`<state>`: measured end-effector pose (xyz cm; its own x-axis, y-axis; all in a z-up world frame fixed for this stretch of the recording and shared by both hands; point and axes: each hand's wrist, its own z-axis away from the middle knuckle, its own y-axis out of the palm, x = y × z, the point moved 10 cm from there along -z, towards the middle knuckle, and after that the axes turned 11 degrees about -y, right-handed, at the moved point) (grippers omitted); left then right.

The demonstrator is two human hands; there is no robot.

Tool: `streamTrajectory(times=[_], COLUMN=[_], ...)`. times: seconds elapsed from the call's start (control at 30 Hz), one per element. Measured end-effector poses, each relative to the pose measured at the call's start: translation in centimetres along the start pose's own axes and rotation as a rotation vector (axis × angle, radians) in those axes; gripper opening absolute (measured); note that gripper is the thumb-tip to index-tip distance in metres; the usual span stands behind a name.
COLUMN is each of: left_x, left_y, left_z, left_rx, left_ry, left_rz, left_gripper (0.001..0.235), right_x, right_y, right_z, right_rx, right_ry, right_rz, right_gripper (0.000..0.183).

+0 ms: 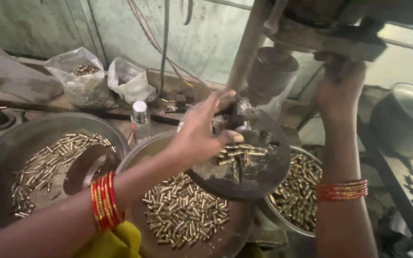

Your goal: Assembling and pressing small metal components using a manual press machine.

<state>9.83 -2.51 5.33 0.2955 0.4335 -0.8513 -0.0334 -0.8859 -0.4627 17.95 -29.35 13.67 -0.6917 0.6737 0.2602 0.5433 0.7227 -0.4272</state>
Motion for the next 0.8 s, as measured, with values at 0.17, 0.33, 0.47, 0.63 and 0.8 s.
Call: streamTrajectory(times=[0.17, 0.33, 0.47, 0.63, 0.8], left_x=[-1.0, -0.7, -0.7, -2.2, -5.2], left_y=[-0.4, -0.5, -0.6, -0.9, 0.1], left_z=[0.0, -0.2, 0.2, 1.7, 3.8], left_rx=[0.007, -0.008, 0.032, -0.099, -0.141], left_ry=[0.118, 0.132, -0.004, 0.200, 0.394], left_rz=[0.177, 0.152, 0.070, -0.042, -0.051], left_gripper=[0.077, 0.078, 0.082, 0.061, 0.030], right_x=[-3.6, -15.7, -15.5, 4.2, -9.4], right_y=[0.7, 5.0, 3.9, -3.4, 0.5], right_z=[-0.9, -4.2, -2.7, 4.9, 19.0], right_rx=[-0.127, 0.016, -0.031, 0.025, 0.230], right_ry=[-0.140, -0.352, -0.407, 0.096, 0.389], right_rz=[0.006, 0.617, 0.393, -0.230, -0.063], right_gripper=[0.027, 0.028, 0.031, 0.029, 0.029])
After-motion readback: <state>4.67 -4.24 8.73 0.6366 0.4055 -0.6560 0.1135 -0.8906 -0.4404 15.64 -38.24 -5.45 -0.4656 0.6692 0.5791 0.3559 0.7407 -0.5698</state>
